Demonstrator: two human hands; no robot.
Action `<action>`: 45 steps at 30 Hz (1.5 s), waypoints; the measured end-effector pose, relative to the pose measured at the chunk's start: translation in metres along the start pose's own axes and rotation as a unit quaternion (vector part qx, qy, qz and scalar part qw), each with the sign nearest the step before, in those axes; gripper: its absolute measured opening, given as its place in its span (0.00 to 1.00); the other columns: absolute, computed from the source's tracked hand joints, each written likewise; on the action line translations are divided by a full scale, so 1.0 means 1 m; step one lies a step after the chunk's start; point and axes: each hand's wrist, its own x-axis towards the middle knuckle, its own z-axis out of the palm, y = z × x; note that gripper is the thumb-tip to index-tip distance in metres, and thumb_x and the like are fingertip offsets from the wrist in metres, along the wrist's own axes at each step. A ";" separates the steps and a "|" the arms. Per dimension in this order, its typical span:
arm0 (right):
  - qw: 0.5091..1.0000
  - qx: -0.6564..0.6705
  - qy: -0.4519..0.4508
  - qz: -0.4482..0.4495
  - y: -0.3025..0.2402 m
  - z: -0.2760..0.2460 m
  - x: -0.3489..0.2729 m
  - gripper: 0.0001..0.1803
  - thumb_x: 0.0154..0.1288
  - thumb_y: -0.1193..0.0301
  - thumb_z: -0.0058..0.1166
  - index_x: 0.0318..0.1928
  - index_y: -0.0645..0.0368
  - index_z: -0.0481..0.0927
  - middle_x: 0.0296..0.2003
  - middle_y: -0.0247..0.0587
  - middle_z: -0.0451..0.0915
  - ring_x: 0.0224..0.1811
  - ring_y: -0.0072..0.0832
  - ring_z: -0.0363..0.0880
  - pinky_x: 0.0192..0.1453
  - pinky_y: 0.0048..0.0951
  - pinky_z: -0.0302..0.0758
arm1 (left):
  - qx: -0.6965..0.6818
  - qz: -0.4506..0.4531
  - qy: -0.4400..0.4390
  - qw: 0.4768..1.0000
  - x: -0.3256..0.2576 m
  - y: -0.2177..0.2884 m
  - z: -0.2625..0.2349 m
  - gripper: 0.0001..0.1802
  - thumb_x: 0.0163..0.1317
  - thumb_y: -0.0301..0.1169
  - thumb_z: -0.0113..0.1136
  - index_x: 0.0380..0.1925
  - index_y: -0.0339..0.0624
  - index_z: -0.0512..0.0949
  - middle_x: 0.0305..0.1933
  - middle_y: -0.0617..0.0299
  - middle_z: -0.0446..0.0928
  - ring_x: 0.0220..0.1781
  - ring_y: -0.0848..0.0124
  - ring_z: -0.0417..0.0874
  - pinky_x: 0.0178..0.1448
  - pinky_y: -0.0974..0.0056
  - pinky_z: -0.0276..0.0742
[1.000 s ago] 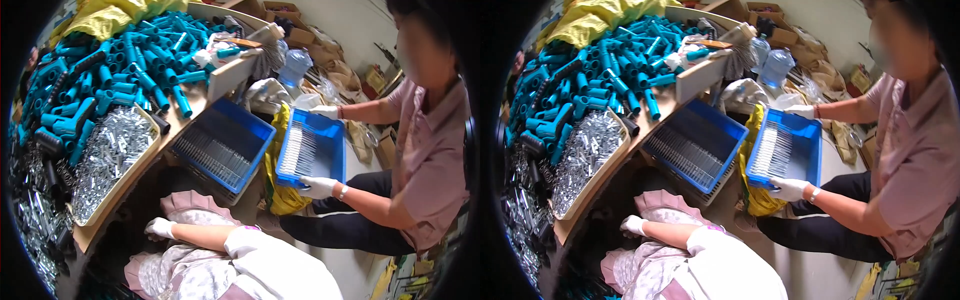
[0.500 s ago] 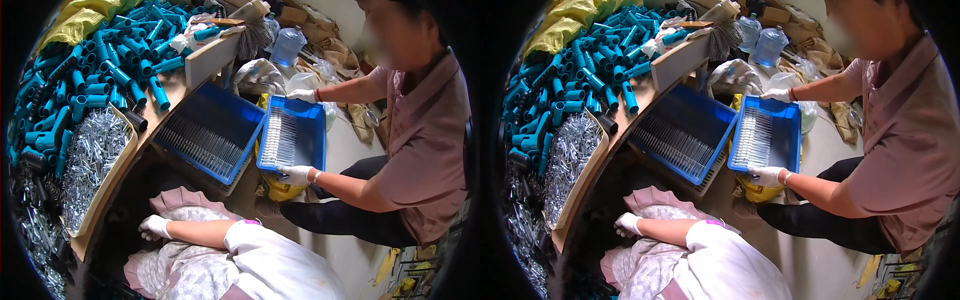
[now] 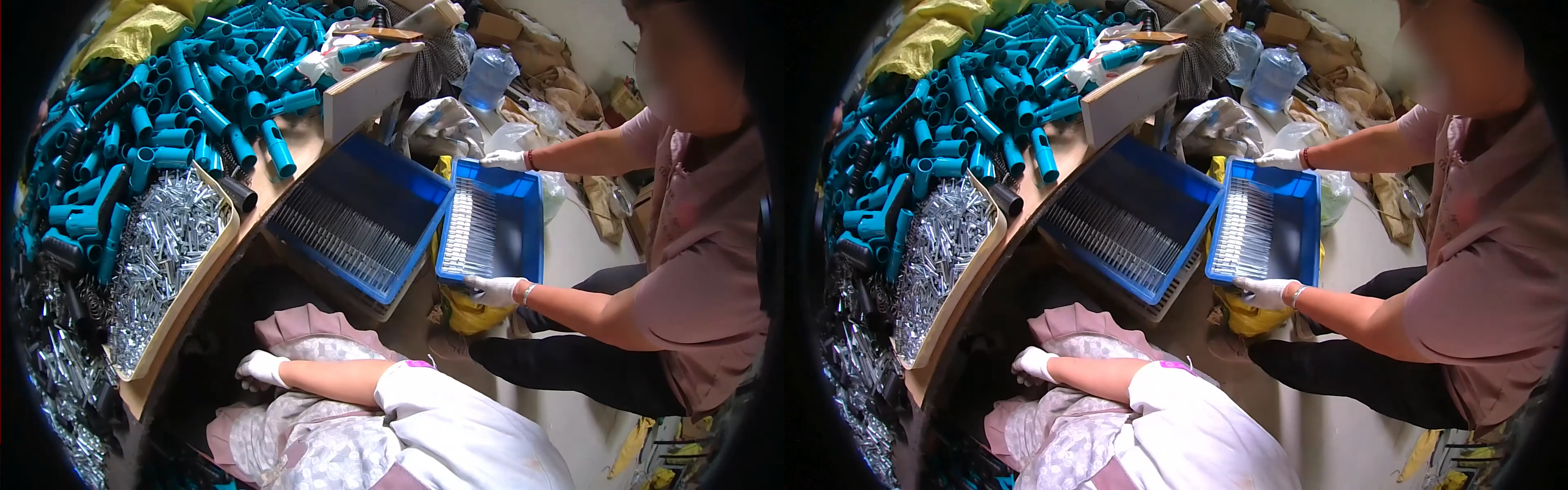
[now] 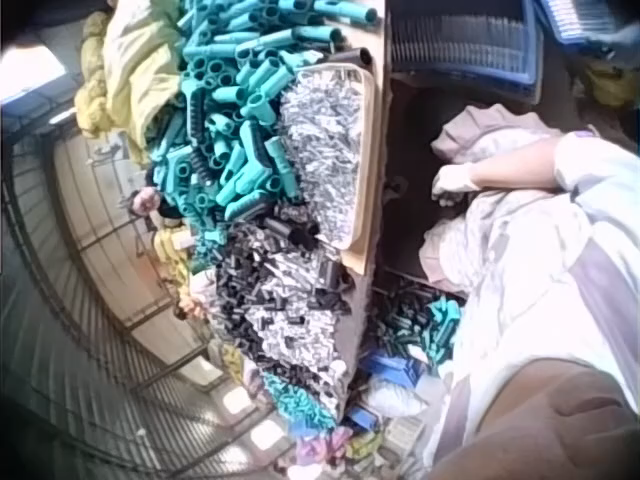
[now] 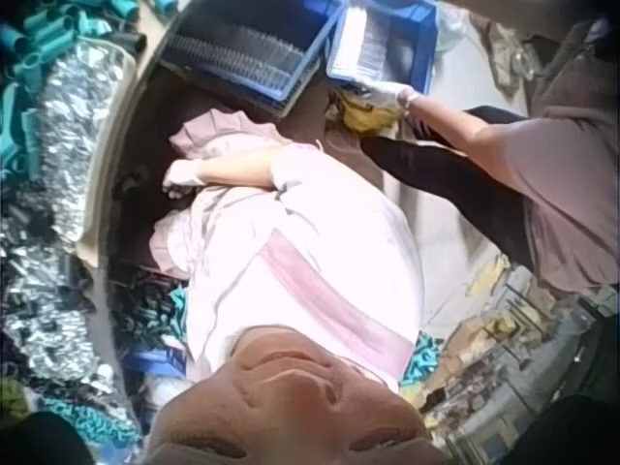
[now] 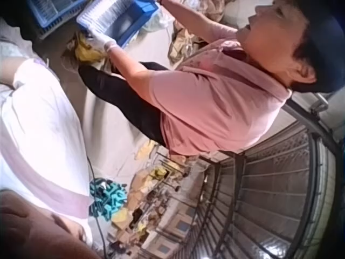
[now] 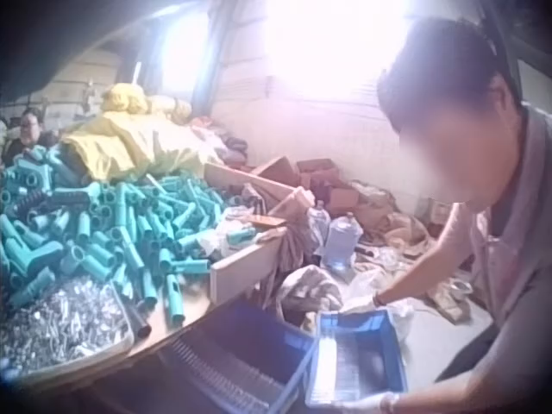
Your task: Assembling mechanical hardware components including metal tubes, springs, and plastic handles at a factory workstation.
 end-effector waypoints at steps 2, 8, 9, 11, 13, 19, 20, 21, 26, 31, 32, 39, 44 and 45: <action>1.000 -0.019 0.009 -0.006 0.000 -0.001 0.000 0.15 0.68 0.64 0.50 0.46 0.58 0.84 0.29 0.38 0.85 0.25 0.27 0.81 0.28 0.30 0.74 | 0.006 0.009 -0.002 1.000 0.003 0.001 -0.001 0.23 0.65 0.44 0.52 0.39 0.34 0.85 0.43 0.43 0.85 0.46 0.49 0.85 0.51 0.49 0.79; 1.000 -0.026 0.017 0.000 0.000 -0.003 0.001 0.15 0.68 0.65 0.50 0.46 0.58 0.84 0.30 0.39 0.85 0.25 0.28 0.82 0.28 0.31 0.75 | 0.018 0.029 -0.015 0.999 0.006 0.000 0.006 0.23 0.65 0.44 0.51 0.40 0.35 0.85 0.43 0.43 0.85 0.46 0.49 0.85 0.51 0.49 0.79; 1.000 -0.020 0.013 -0.009 0.000 -0.002 0.001 0.15 0.68 0.65 0.50 0.46 0.58 0.84 0.30 0.38 0.85 0.25 0.28 0.82 0.27 0.31 0.75 | 0.019 0.031 -0.018 0.999 0.006 0.000 0.008 0.23 0.65 0.44 0.51 0.40 0.35 0.85 0.43 0.43 0.85 0.46 0.49 0.85 0.51 0.49 0.79; 0.999 -0.031 0.016 -0.008 0.002 -0.002 0.003 0.15 0.68 0.64 0.50 0.46 0.58 0.84 0.30 0.38 0.85 0.25 0.27 0.82 0.27 0.31 0.75 | 0.020 0.039 -0.024 0.999 0.008 0.002 0.013 0.23 0.65 0.44 0.51 0.40 0.35 0.85 0.43 0.43 0.85 0.46 0.49 0.85 0.51 0.49 0.79; 0.999 -0.042 0.019 -0.008 0.004 -0.002 0.006 0.15 0.68 0.64 0.50 0.46 0.57 0.84 0.29 0.38 0.85 0.24 0.27 0.81 0.27 0.30 0.74 | 0.020 0.047 -0.030 0.998 0.011 0.005 0.018 0.23 0.65 0.44 0.51 0.40 0.35 0.86 0.43 0.43 0.85 0.46 0.49 0.85 0.51 0.49 0.79; 0.998 -0.056 0.030 0.008 0.005 0.001 0.009 0.13 0.68 0.63 0.51 0.46 0.55 0.84 0.29 0.37 0.85 0.24 0.27 0.81 0.25 0.30 0.74 | 0.023 0.068 -0.039 0.997 0.021 0.011 0.025 0.23 0.65 0.44 0.51 0.40 0.35 0.86 0.43 0.43 0.85 0.46 0.49 0.85 0.51 0.50 0.79; 0.998 -0.061 0.030 0.011 0.006 0.001 0.010 0.13 0.67 0.64 0.52 0.46 0.55 0.84 0.29 0.37 0.85 0.24 0.27 0.81 0.25 0.30 0.74 | 0.024 0.072 -0.041 0.996 0.023 0.012 0.026 0.23 0.65 0.44 0.51 0.40 0.35 0.86 0.43 0.43 0.85 0.46 0.49 0.85 0.51 0.50 0.79; 0.997 -0.066 0.030 0.014 0.006 0.002 0.010 0.13 0.67 0.64 0.53 0.45 0.55 0.84 0.29 0.37 0.85 0.24 0.27 0.81 0.25 0.30 0.74 | 0.026 0.075 -0.042 0.996 0.024 0.013 0.026 0.23 0.65 0.44 0.51 0.40 0.35 0.86 0.43 0.43 0.85 0.46 0.49 0.85 0.51 0.50 0.79; 0.996 -0.073 0.036 0.021 0.007 -0.002 0.012 0.12 0.66 0.64 0.54 0.44 0.55 0.84 0.29 0.37 0.85 0.24 0.28 0.81 0.25 0.30 0.74 | 0.034 0.093 -0.050 0.994 0.028 0.018 0.025 0.23 0.65 0.43 0.51 0.40 0.35 0.86 0.44 0.43 0.85 0.47 0.49 0.85 0.51 0.50 0.79; 0.997 -0.066 0.028 0.008 0.003 0.001 0.012 0.12 0.66 0.64 0.54 0.44 0.55 0.85 0.28 0.37 0.85 0.24 0.27 0.81 0.25 0.30 0.74 | 0.038 0.104 -0.050 0.993 0.031 0.024 0.019 0.22 0.65 0.43 0.51 0.40 0.35 0.86 0.44 0.43 0.85 0.47 0.49 0.85 0.51 0.50 0.79; 0.997 -0.069 0.026 0.004 0.002 0.004 0.012 0.12 0.66 0.64 0.54 0.44 0.55 0.85 0.28 0.37 0.85 0.24 0.27 0.81 0.25 0.30 0.74 | 0.037 0.104 -0.049 0.993 0.029 0.024 0.018 0.22 0.65 0.43 0.51 0.40 0.35 0.86 0.44 0.43 0.85 0.47 0.49 0.85 0.51 0.50 0.79; 0.997 -0.065 0.032 0.014 0.006 -0.002 0.009 0.12 0.66 0.64 0.54 0.44 0.55 0.85 0.28 0.37 0.84 0.23 0.27 0.80 0.25 0.30 0.74 | 0.045 0.126 -0.060 0.989 0.037 0.018 0.034 0.22 0.66 0.43 0.51 0.40 0.35 0.86 0.44 0.43 0.85 0.47 0.49 0.85 0.51 0.50 0.79; 0.997 -0.072 0.025 0.011 0.006 -0.001 0.010 0.13 0.67 0.64 0.54 0.44 0.56 0.85 0.28 0.37 0.84 0.23 0.27 0.80 0.25 0.30 0.74 | 0.044 0.134 -0.066 0.988 0.040 0.013 0.048 0.22 0.66 0.43 0.51 0.40 0.35 0.86 0.44 0.43 0.85 0.47 0.49 0.85 0.51 0.50 0.79; 0.997 -0.070 0.025 0.013 0.006 -0.001 0.010 0.13 0.67 0.64 0.54 0.44 0.56 0.85 0.28 0.37 0.84 0.24 0.27 0.80 0.25 0.30 0.74 | 0.043 0.136 -0.067 0.987 0.040 0.012 0.051 0.22 0.66 0.43 0.51 0.40 0.35 0.86 0.44 0.43 0.85 0.47 0.49 0.85 0.51 0.50 0.79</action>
